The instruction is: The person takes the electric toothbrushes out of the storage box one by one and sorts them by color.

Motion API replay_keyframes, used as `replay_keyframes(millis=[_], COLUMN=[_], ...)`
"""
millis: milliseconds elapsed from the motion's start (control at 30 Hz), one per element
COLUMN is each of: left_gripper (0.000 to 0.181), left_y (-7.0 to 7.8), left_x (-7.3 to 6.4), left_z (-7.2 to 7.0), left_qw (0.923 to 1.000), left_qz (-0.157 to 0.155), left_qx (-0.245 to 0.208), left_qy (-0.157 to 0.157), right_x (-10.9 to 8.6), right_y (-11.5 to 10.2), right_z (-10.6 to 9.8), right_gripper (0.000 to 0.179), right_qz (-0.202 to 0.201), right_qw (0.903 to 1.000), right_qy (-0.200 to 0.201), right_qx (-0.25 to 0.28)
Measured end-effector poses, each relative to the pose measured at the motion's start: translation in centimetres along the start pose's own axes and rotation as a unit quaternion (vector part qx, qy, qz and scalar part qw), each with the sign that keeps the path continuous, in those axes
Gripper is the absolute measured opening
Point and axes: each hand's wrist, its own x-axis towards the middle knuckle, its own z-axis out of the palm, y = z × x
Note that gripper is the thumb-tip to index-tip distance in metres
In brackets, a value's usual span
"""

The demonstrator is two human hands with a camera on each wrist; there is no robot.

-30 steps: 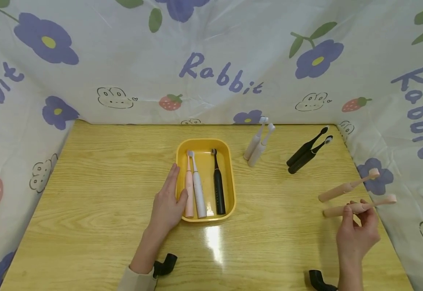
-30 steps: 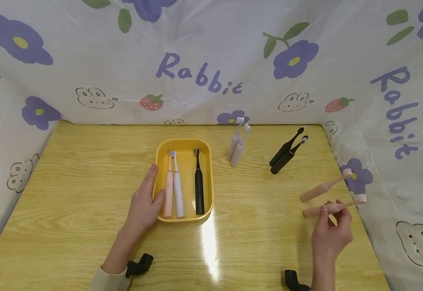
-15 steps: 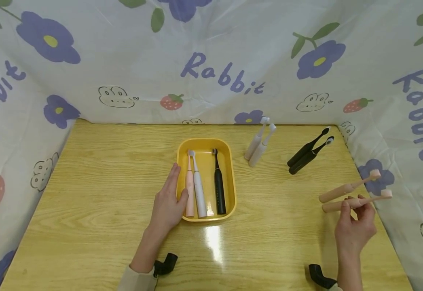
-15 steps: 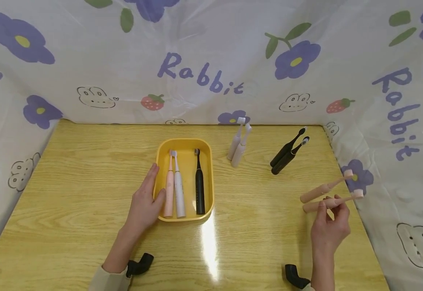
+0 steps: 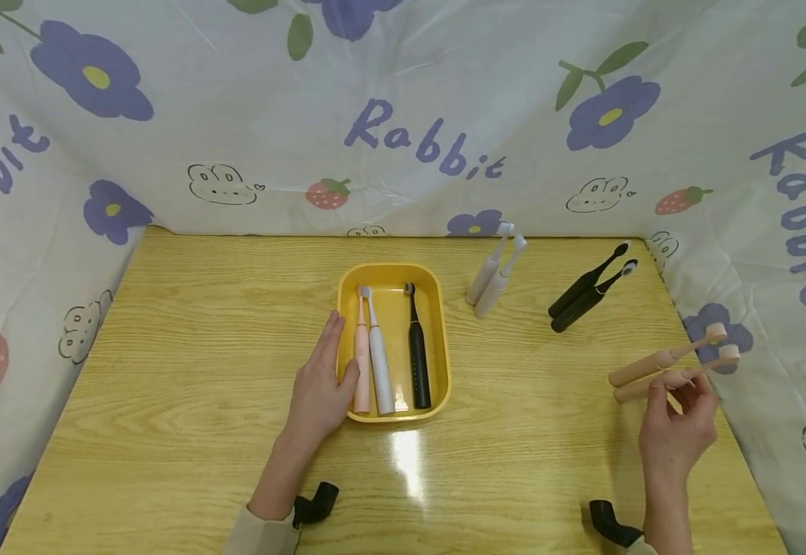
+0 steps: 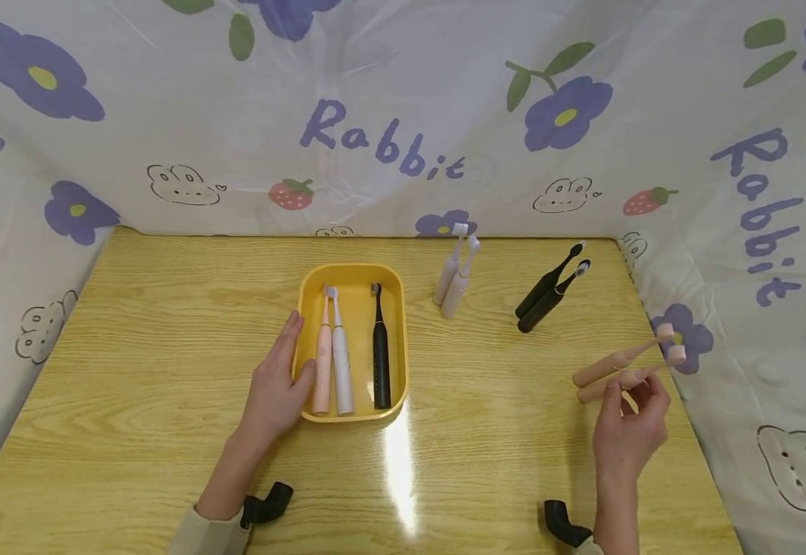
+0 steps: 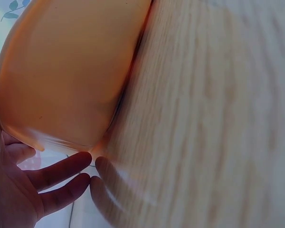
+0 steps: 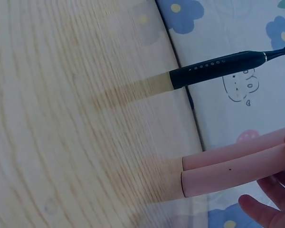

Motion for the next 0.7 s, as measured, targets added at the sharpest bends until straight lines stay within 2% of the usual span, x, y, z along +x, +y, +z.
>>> replay_keyframes(millis=[233,367,467,533,633,700], left_gripper=[0.066,0.066,0.067,0.067,0.067,0.067], left_y=[0.0,-0.1,-0.1,-0.1,0.0,-0.1], left_x=[0.0,0.0,0.0,-0.1,-0.1,-0.1], left_z=[0.0,0.0,0.0,0.0,0.0,-0.1], left_qw=[1.0000,1.0000,1.0000,1.0000,1.0000,1.0000], left_qz=[0.001,0.004,0.004,0.002,0.001,0.001], left_qx=[-0.003,-0.002,0.000,-0.003,-0.002,-0.001], left_qy=[-0.002,0.000,0.002,0.000,-0.002,-0.003], right_x=[0.0,0.2,0.4,0.5,0.4,0.3], right_y=[-0.4,-0.4,-0.8,-1.2,-2.2,-3.2], right_z=[0.0,0.2,0.2,0.1,-0.3,-0.5], right_gripper=[0.042,0.045,0.046,0.043,0.037,0.031], right_qz=[0.006,0.025,0.051,0.044,-0.012,-0.059], right_qw=[0.9999,0.9997,0.9974,0.9945,0.9865,0.9790], right_qy=[-0.009,0.003,0.046,0.089,0.157,0.189], right_qx=[0.007,0.006,0.020,0.033,0.043,0.050])
